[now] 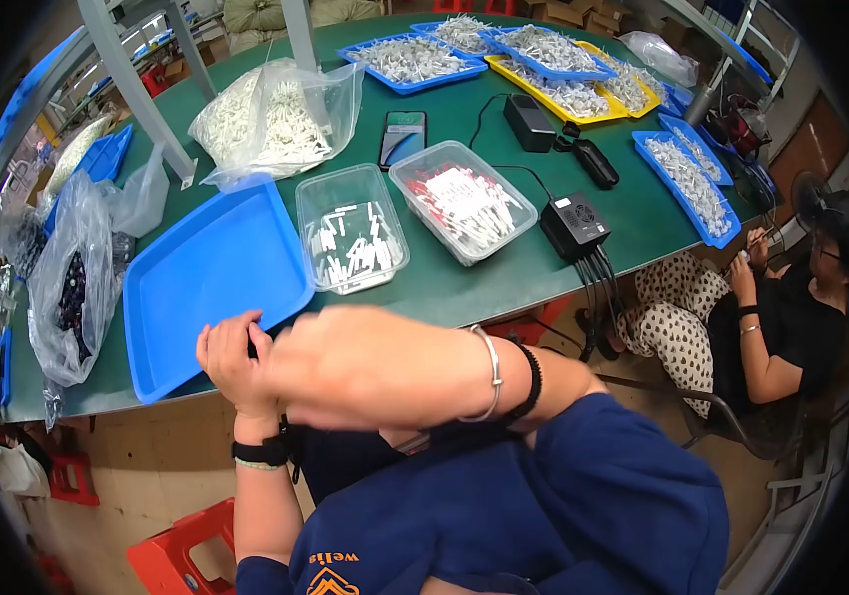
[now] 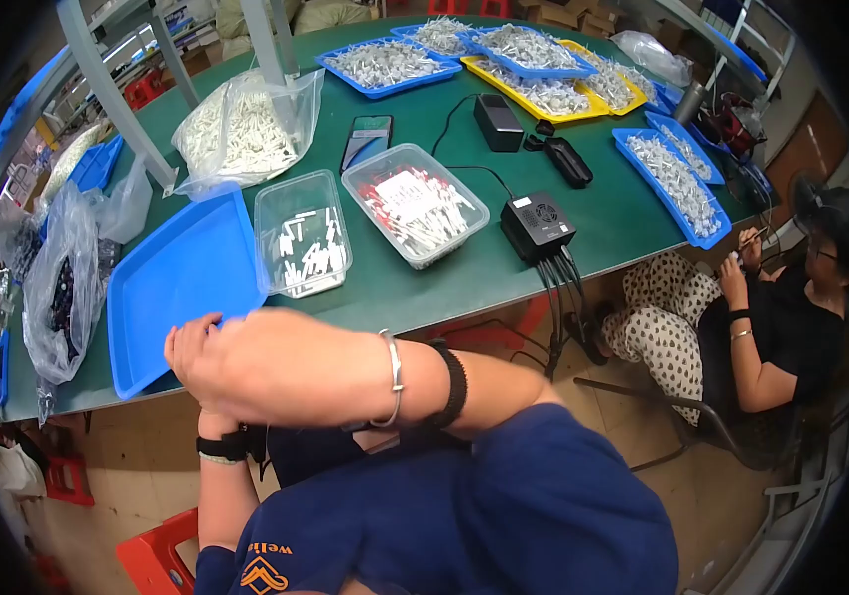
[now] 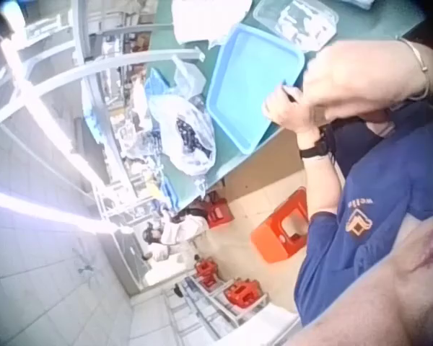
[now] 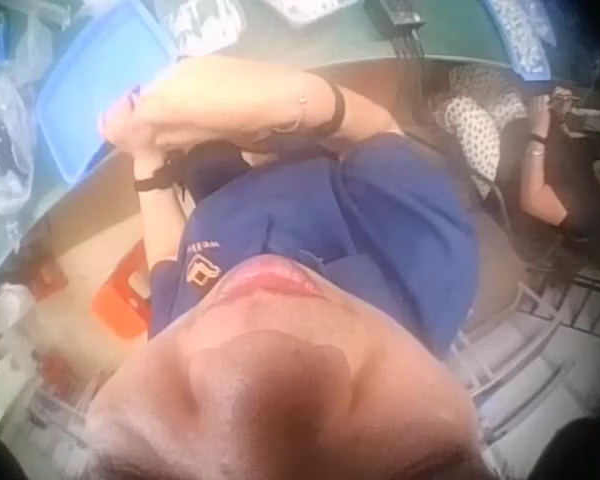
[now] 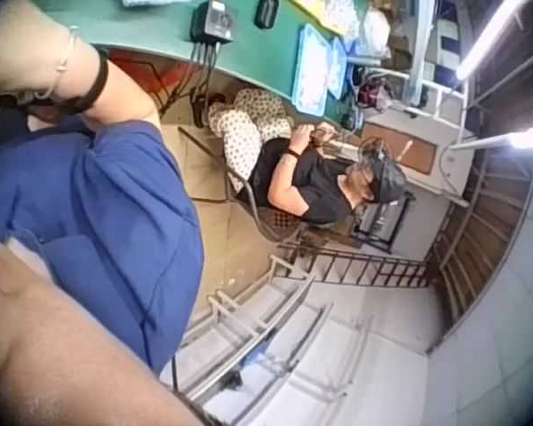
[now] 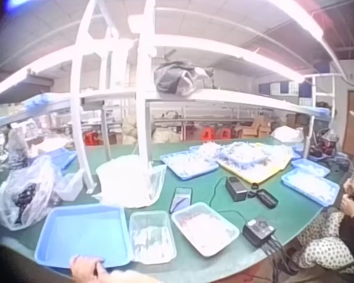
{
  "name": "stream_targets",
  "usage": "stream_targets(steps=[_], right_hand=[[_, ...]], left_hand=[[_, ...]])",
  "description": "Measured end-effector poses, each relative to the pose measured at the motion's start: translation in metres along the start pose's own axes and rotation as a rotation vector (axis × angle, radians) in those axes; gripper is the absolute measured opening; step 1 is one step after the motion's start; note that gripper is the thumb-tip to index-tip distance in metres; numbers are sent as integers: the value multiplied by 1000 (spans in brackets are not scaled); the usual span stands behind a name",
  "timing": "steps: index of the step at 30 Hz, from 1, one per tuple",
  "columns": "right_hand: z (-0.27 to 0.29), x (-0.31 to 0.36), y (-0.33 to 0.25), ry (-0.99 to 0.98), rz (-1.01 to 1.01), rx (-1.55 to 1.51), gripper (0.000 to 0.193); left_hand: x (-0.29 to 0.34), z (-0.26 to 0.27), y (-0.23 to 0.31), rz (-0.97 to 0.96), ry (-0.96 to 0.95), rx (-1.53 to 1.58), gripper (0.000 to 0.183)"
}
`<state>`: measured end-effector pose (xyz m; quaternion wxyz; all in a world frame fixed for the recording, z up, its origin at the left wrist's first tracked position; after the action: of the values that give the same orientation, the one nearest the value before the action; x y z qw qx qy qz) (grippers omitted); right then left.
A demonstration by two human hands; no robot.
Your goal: The person picks up white plastic pieces from a container and places them onto a blue tray before picking up a black electronic device to connect a cable to it.
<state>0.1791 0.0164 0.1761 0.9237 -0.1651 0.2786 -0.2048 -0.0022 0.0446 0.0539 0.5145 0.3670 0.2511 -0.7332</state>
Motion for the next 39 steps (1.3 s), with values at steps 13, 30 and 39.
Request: stream_targets(steps=[13,30,39], right_hand=[[47,135,150,697,-972,612,95],[23,153,113,766,-666,290,49],[7,153,124,826,-545,157,43]], left_hand=[[-4,9,13,4,-5,18,15],[-3,5,13,-15,-24,0,18],[0,4,11,-12,-43,6,18]])
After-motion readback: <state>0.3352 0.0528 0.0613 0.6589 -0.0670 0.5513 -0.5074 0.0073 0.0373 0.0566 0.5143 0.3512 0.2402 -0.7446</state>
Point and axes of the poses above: each hand's wrist, its own x-axis away from the middle knuckle, its own z-axis out of the back of the hand, y = z × x, the point moved 7 cm from there along -x, towards the middle knuckle, and after that the axes turned 14 degrees about -z, right-handed, at the moved point
